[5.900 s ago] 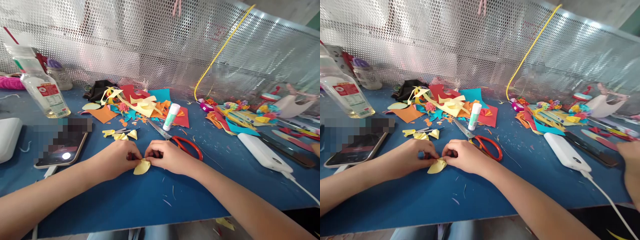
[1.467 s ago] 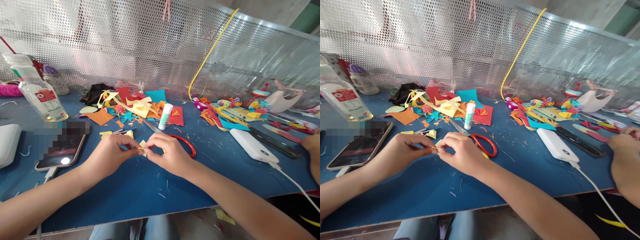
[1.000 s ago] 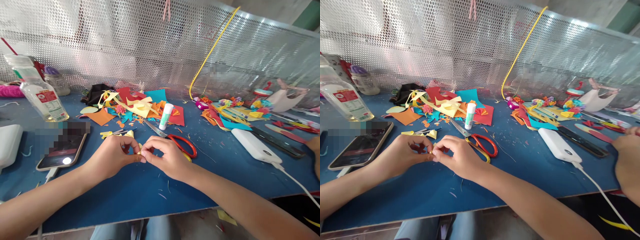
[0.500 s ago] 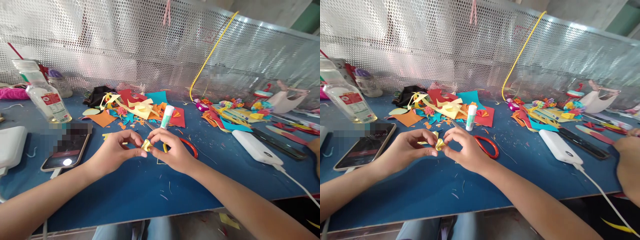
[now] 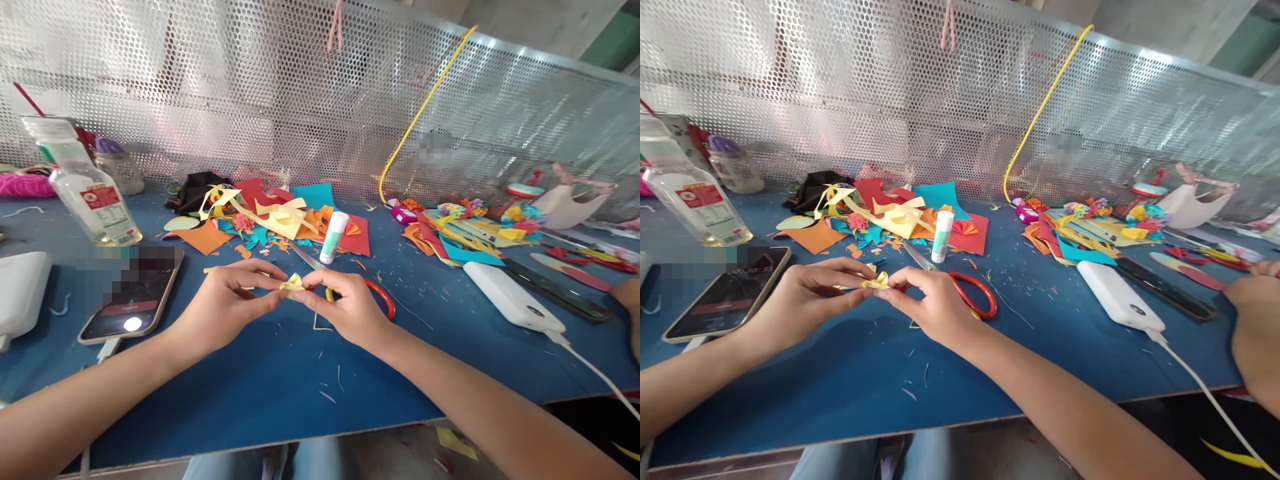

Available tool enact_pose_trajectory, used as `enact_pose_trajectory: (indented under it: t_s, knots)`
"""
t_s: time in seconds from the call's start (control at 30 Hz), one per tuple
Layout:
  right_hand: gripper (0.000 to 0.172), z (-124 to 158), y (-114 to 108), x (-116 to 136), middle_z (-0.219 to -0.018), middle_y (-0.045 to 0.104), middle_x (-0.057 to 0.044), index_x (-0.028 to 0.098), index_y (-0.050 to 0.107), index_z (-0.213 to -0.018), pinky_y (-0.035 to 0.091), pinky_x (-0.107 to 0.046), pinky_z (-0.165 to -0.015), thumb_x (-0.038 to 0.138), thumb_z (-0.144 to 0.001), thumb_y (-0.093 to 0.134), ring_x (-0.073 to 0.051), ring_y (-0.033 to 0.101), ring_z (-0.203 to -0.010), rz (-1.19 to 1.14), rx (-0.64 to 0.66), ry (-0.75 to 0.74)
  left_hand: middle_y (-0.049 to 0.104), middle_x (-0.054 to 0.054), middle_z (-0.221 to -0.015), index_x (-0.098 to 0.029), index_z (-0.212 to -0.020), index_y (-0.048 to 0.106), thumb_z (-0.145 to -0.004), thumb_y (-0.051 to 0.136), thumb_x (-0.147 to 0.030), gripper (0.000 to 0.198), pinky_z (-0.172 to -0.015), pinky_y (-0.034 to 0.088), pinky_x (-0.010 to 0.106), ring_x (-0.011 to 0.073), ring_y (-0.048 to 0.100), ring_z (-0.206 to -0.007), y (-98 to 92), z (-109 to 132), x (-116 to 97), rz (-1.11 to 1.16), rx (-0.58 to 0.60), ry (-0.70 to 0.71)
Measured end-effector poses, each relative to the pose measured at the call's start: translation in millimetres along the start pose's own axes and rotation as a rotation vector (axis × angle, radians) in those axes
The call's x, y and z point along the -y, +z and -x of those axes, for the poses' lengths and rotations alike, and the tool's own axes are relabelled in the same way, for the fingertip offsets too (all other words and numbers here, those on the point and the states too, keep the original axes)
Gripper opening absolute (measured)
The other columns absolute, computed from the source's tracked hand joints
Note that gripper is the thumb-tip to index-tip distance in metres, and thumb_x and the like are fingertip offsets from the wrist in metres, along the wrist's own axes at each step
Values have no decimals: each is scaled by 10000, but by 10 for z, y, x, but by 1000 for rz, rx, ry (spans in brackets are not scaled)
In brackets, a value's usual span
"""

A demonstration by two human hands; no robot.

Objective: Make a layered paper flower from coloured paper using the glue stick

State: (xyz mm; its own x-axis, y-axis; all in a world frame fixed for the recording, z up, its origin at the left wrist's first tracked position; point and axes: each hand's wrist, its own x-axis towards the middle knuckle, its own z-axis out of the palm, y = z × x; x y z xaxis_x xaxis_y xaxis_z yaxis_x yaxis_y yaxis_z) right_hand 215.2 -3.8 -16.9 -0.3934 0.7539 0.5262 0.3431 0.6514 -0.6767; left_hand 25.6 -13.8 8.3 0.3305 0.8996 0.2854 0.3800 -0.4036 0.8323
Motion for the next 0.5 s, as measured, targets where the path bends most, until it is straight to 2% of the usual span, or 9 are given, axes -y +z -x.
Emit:
enact_pose_trajectory:
  t_s: [0.2,0.33,0.5]
  knots:
    - [152,11,-6,9,-758,684,8,203,642,-786,473,-215,-611,332,-803,562,-104,616,-663,8,30,-16,618,48,-881,-178,-670,705,-649,681,-294,120,-512,482,174,151,590,-766,6,-24,14,25,-7,-39]
    - [97,22,7,8,-768,689,9,214,654,-789,481,-216,-623,290,-785,593,-104,622,-664,-54,68,-42,611,37,-874,-160,-627,660,-640,679,-262,105,-452,441,147,114,574,-669,23,-3,-4,-20,41,-45]
    - [83,34,23,38,-771,684,3,206,661,-782,485,-215,-644,262,-780,600,-104,626,-699,-115,130,-48,630,14,-715,-154,-625,611,-648,650,-188,57,-513,459,164,115,571,-634,40,29,-24,-53,108,-78]
